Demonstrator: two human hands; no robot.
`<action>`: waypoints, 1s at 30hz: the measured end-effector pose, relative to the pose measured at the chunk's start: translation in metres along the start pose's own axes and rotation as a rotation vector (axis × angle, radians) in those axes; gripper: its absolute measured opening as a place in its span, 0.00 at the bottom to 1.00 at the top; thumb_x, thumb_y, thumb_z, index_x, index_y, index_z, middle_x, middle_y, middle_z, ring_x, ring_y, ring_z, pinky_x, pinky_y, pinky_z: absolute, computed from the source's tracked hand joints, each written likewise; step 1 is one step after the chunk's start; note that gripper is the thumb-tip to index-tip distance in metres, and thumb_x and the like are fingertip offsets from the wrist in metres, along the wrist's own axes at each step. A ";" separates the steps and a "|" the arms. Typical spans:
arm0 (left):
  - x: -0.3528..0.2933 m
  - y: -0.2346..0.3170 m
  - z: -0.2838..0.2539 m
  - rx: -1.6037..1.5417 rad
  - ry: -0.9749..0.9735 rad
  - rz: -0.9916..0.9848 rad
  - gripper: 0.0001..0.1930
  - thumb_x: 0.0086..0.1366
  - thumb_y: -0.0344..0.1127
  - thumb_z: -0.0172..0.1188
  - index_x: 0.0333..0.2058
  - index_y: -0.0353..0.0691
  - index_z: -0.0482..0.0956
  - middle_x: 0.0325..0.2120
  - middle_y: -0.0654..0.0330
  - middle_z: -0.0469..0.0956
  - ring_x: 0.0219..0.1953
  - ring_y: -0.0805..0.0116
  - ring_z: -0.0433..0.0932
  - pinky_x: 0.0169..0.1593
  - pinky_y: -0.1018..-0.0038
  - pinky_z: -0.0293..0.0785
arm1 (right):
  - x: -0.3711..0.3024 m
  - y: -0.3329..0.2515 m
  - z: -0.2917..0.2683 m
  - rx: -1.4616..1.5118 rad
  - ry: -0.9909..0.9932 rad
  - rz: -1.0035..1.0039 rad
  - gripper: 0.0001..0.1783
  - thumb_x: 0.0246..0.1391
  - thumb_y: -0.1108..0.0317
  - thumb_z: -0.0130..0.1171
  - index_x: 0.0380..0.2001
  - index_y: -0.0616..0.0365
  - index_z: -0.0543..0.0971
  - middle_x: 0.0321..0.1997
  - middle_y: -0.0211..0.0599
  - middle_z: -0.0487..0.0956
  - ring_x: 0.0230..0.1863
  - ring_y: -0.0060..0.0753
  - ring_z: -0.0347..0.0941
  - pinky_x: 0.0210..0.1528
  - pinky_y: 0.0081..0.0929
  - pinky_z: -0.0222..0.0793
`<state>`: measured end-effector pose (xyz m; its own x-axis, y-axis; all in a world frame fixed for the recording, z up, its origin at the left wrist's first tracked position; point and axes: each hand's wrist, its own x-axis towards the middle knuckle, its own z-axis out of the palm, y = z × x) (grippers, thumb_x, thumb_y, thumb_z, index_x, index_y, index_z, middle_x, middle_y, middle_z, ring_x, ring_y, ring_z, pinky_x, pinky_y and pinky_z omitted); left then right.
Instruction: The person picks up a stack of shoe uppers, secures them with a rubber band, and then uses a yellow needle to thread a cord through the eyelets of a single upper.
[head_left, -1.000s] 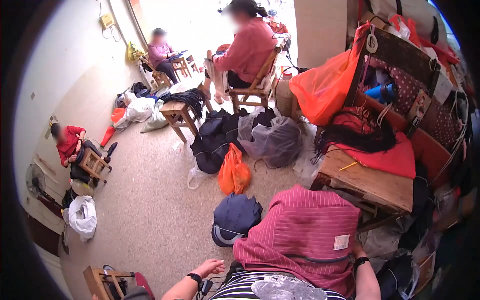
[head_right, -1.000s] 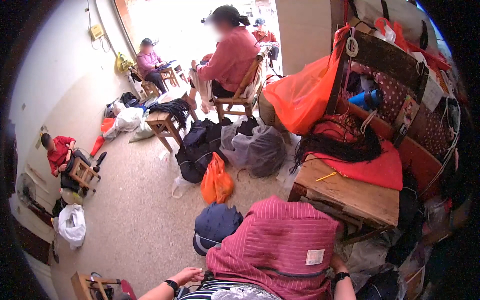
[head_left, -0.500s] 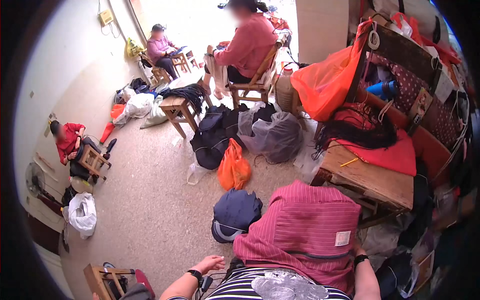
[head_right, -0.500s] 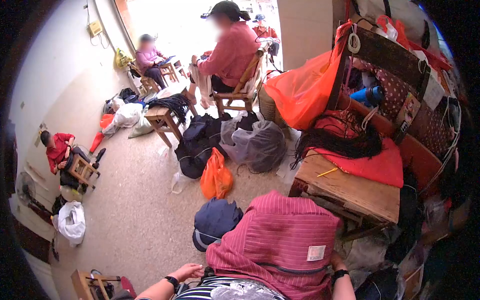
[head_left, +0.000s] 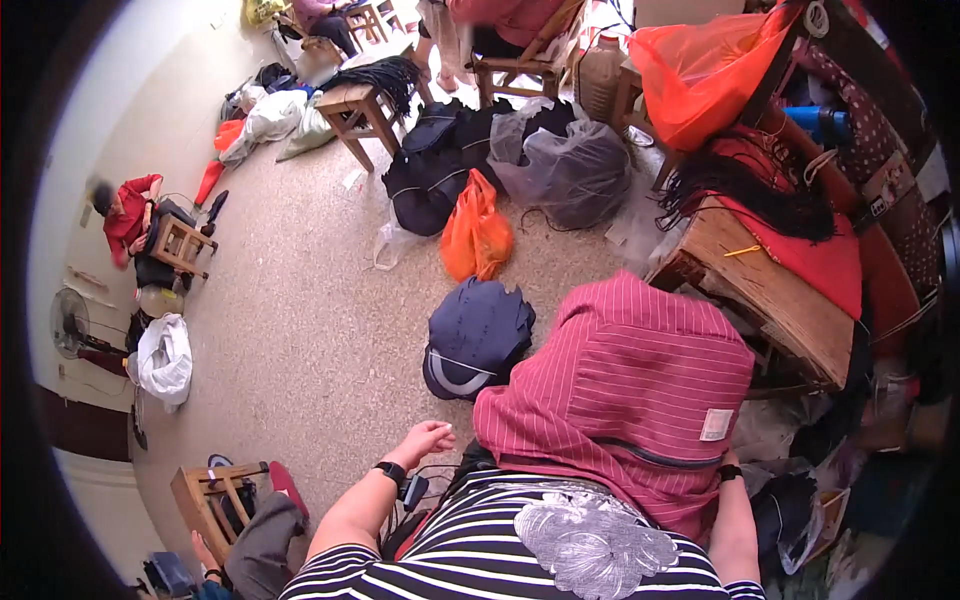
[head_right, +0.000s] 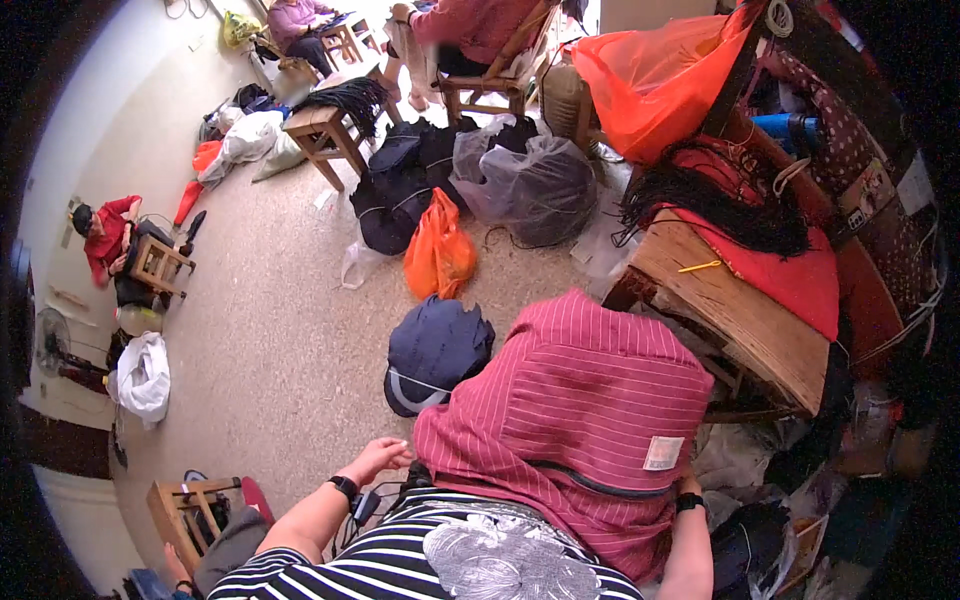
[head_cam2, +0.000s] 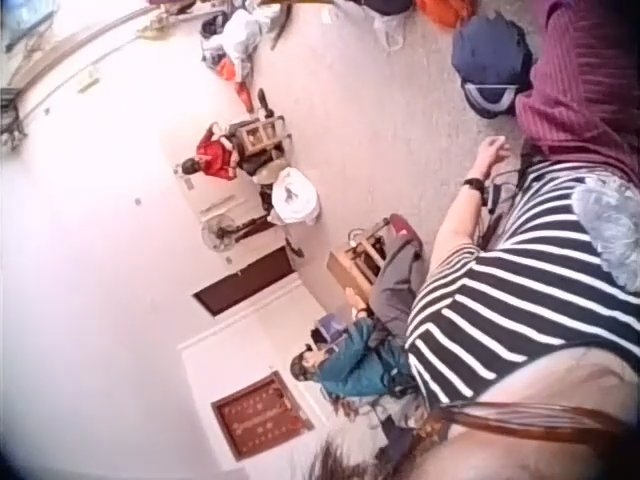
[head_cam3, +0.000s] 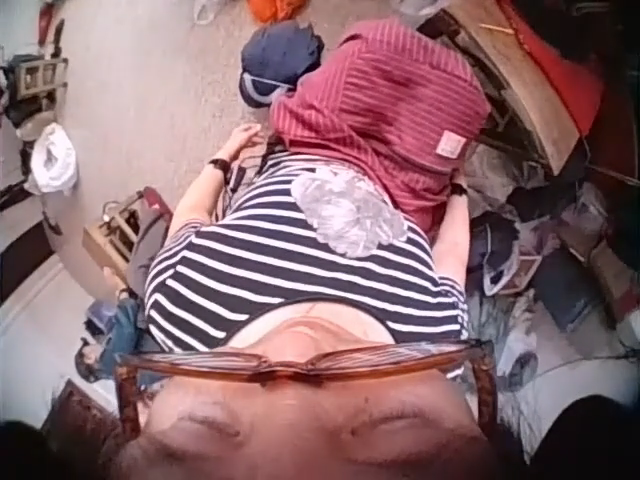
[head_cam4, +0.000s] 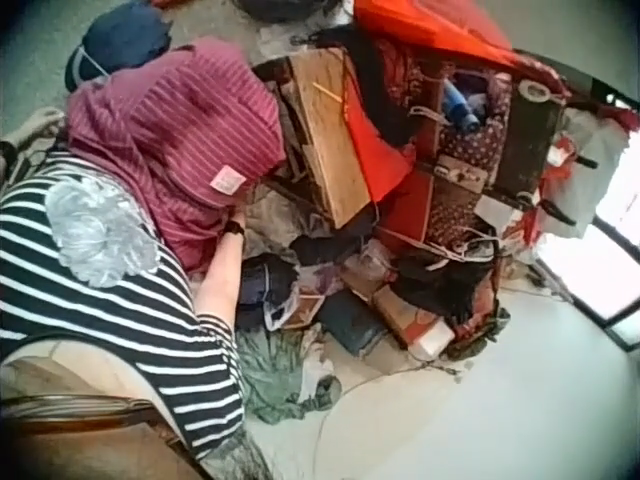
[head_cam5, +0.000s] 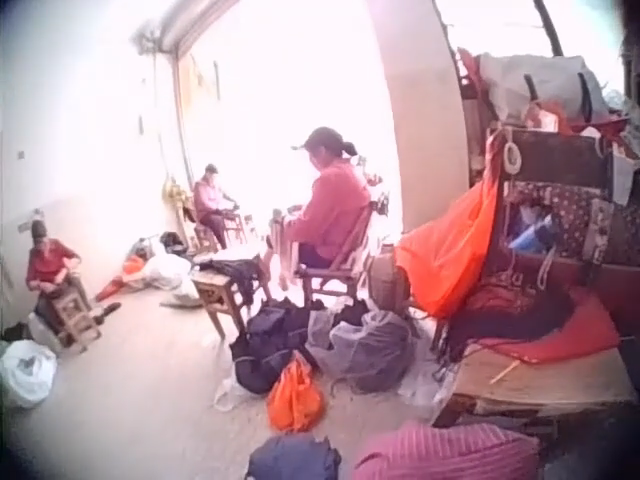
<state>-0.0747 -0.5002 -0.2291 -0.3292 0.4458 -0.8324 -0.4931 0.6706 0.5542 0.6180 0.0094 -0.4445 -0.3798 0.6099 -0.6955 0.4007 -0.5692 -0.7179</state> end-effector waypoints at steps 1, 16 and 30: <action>-0.016 -0.014 -0.005 -0.076 0.069 0.022 0.22 0.69 0.47 0.58 0.53 0.37 0.73 0.40 0.59 0.82 0.37 0.71 0.82 0.41 0.74 0.76 | 0.029 -0.008 0.013 0.086 -0.065 0.013 0.29 0.66 0.53 0.41 0.64 0.57 0.67 0.64 0.44 0.72 0.61 0.49 0.70 0.61 0.40 0.66; 0.043 0.052 -0.012 0.670 0.741 0.770 0.19 0.57 0.28 0.64 0.48 0.38 0.75 0.45 0.54 0.76 0.45 0.57 0.78 0.47 0.68 0.76 | -0.102 -0.135 0.140 0.046 0.208 0.195 0.35 0.59 0.39 0.48 0.56 0.56 0.76 0.57 0.41 0.78 0.56 0.44 0.72 0.56 0.38 0.68; 0.037 0.046 -0.028 1.132 0.563 0.780 0.09 0.54 0.29 0.61 0.33 0.41 0.71 0.34 0.50 0.70 0.39 0.46 0.74 0.39 0.56 0.75 | -0.127 -0.139 0.157 -0.139 0.065 0.188 0.33 0.59 0.42 0.48 0.54 0.56 0.77 0.56 0.43 0.78 0.54 0.44 0.73 0.55 0.38 0.68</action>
<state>-0.1326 -0.4696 -0.2347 -0.6001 0.7962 -0.0767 0.7366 0.5875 0.3350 0.4796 -0.0753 -0.2607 -0.2357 0.5372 -0.8099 0.5722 -0.5969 -0.5624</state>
